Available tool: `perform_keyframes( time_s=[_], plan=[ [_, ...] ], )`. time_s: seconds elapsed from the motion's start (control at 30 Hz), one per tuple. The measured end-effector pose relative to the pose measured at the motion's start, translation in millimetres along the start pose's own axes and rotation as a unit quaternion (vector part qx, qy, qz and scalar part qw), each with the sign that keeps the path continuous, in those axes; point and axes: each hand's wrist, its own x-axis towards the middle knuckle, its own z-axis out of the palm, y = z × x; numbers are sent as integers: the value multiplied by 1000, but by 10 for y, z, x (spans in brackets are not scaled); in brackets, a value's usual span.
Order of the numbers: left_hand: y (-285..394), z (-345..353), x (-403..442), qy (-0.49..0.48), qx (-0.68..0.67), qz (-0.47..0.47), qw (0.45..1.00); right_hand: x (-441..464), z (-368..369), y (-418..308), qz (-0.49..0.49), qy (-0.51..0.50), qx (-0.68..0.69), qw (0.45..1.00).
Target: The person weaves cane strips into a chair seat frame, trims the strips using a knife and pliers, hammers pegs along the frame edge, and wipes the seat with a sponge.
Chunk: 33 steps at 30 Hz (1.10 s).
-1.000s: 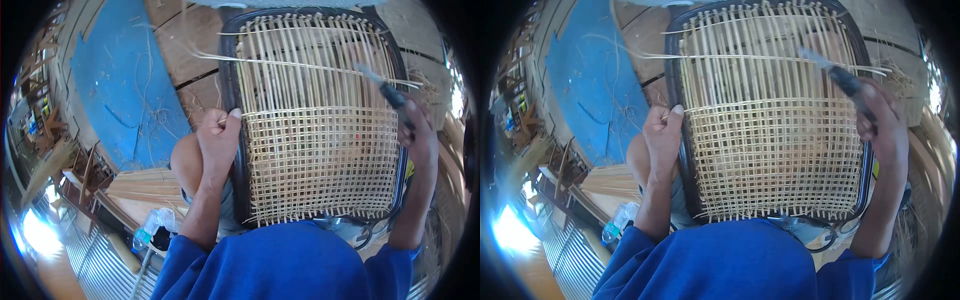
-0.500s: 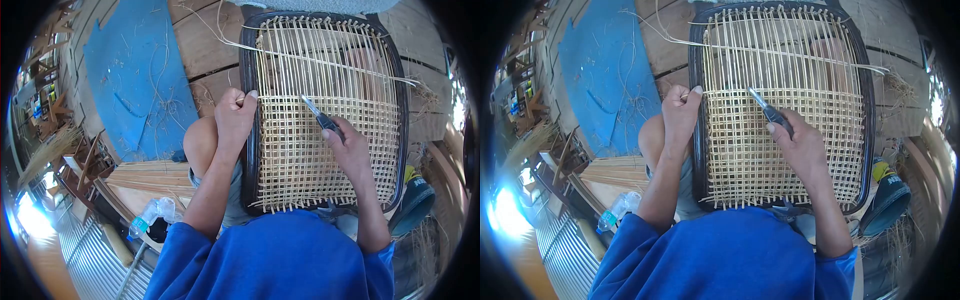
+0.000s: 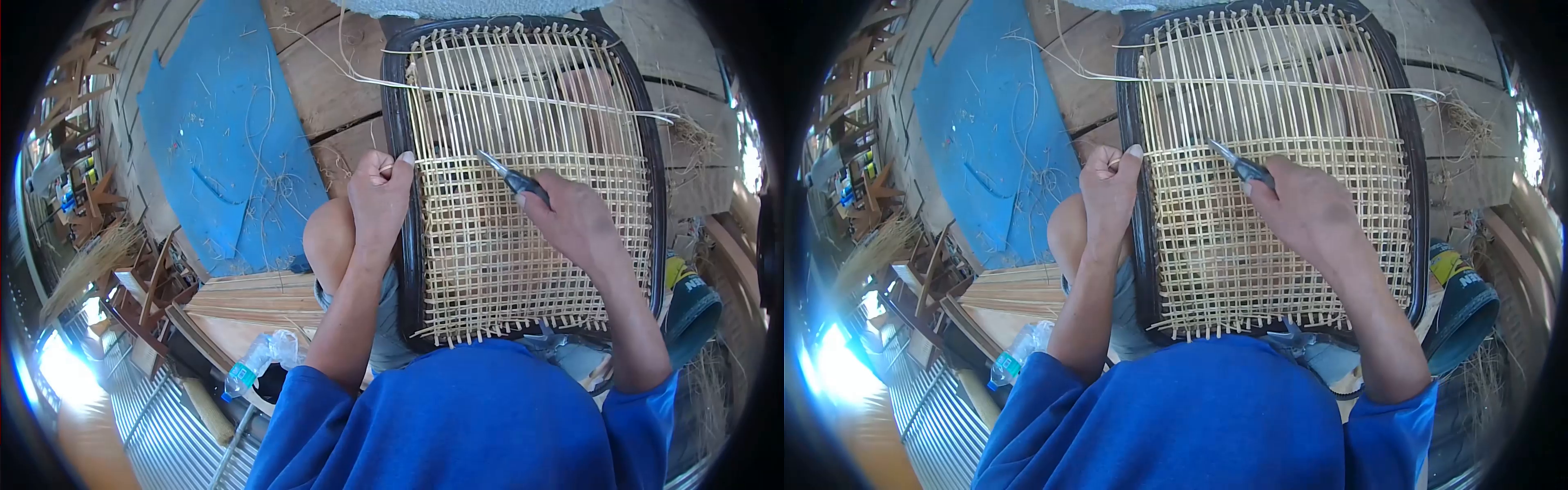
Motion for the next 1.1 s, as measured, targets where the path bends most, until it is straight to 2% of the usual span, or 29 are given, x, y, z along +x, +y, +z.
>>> perform_keyframes(
  time_s=[0.03, 0.13, 0.27, 0.47, 0.53, 0.63, 0.73, 0.77, 0.8, 0.87, 0.93, 1.03, 1.1],
  plan=[
    [3, -2, -5, -3, -7, -2, 1000, -5, 50, 22, 10, -10, 18, 1000],
    [97, 21, -33, 10, 0, -25, 1000, -53, 242, 39, 9, 82, 115, 990],
    [98, 27, -34, 8, -24, -26, 999, -74, 157, -128, 15, 60, 194, 979],
    [83, 27, -33, 10, -22, -17, 1000, 38, 221, -146, -4, 24, 117, 993],
    [89, 21, -34, 7, -27, -30, 999, 35, 243, -196, 6, 3, 131, 991],
    [114, 24, -38, 8, -10, -22, 1000, -40, 261, -174, 11, 29, 193, 981],
    [218, -49, -25, -4, 119, -49, 992, -133, 271, -95, 7, 47, 235, 971],
    [232, -70, 16, 50, 217, 92, 971, -155, 276, -70, 9, 48, 243, 969],
    [242, -82, 79, 101, 306, 229, 918, -166, 293, -49, 6, 53, 240, 969],
    [310, -71, 64, 105, 360, 328, 867, -183, 354, -16, 0, 62, 235, 970],
    [507, -15, -16, 16, 303, 265, 915, -180, 403, -22, -2, 75, 238, 968],
    [701, 147, 18, -114, 301, 249, 913, -172, 417, -27, -2, 73, 243, 967],
    [618, 212, 247, -157, 334, 379, 848, -167, 417, -31, -6, 73, 255, 964]
  ],
)
